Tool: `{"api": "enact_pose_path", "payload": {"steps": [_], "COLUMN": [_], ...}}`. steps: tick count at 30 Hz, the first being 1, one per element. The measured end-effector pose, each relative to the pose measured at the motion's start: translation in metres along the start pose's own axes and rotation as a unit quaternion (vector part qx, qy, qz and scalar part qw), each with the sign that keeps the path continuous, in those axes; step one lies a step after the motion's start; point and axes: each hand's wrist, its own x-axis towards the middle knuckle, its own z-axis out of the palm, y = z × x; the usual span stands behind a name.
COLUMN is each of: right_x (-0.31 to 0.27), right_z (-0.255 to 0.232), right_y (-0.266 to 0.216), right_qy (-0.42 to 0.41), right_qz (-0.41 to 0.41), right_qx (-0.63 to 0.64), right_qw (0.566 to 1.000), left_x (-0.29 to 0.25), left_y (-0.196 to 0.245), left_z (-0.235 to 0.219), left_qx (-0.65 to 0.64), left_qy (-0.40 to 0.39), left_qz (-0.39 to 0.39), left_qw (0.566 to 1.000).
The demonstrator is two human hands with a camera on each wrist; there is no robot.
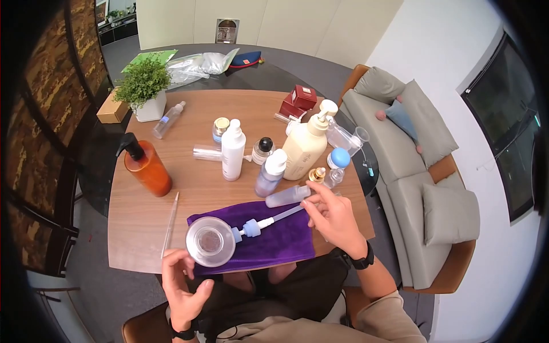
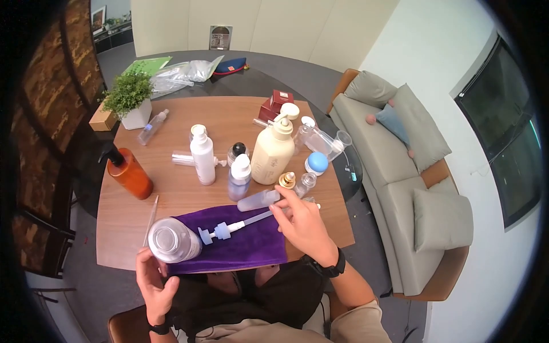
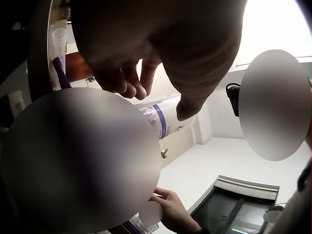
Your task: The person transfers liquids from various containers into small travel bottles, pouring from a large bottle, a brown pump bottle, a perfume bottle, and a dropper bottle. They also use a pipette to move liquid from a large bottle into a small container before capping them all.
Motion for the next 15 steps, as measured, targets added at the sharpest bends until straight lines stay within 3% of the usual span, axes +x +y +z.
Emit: {"api": "enact_pose_path", "payload": {"steps": [1, 5, 7, 10, 11, 15], "right_x": [-0.001, -0.003, 0.003, 0.007, 0.010, 0.022], "right_z": [0.001, 0.002, 0.016, 0.040, 0.048, 0.068], "right_y": [-0.005, -0.017, -0.018, -0.036, -0.033, -0.029], "right_qy": [-0.006, -0.094, -0.133, -0.189, -0.224, -0.224], "right_qz": [0.050, 0.040, -0.255, -0.292, -0.284, -0.306], "right_qx": [0.025, -0.011, -0.125, -0.175, -0.185, -0.207], "right_qw": [0.998, 0.995, 0.949, 0.921, 0.914, 0.902], "left_x": [0.005, 0.014, 0.023, 0.036, 0.040, 0.042], "left_y": [0.005, 0.002, 0.000, 0.007, 0.007, -0.002], "left_z": [0.005, 0.009, 0.014, 0.029, 0.032, 0.036], "left_qx": [0.030, 0.112, 0.125, 0.045, 0.050, 0.085], "left_qy": [0.002, -0.008, -0.024, -0.058, -0.069, -0.049], "left_qz": [0.009, 0.023, 0.019, -0.021, -0.002, -0.037], "left_qw": [0.999, 0.993, 0.992, 0.997, 0.996, 0.994]}}
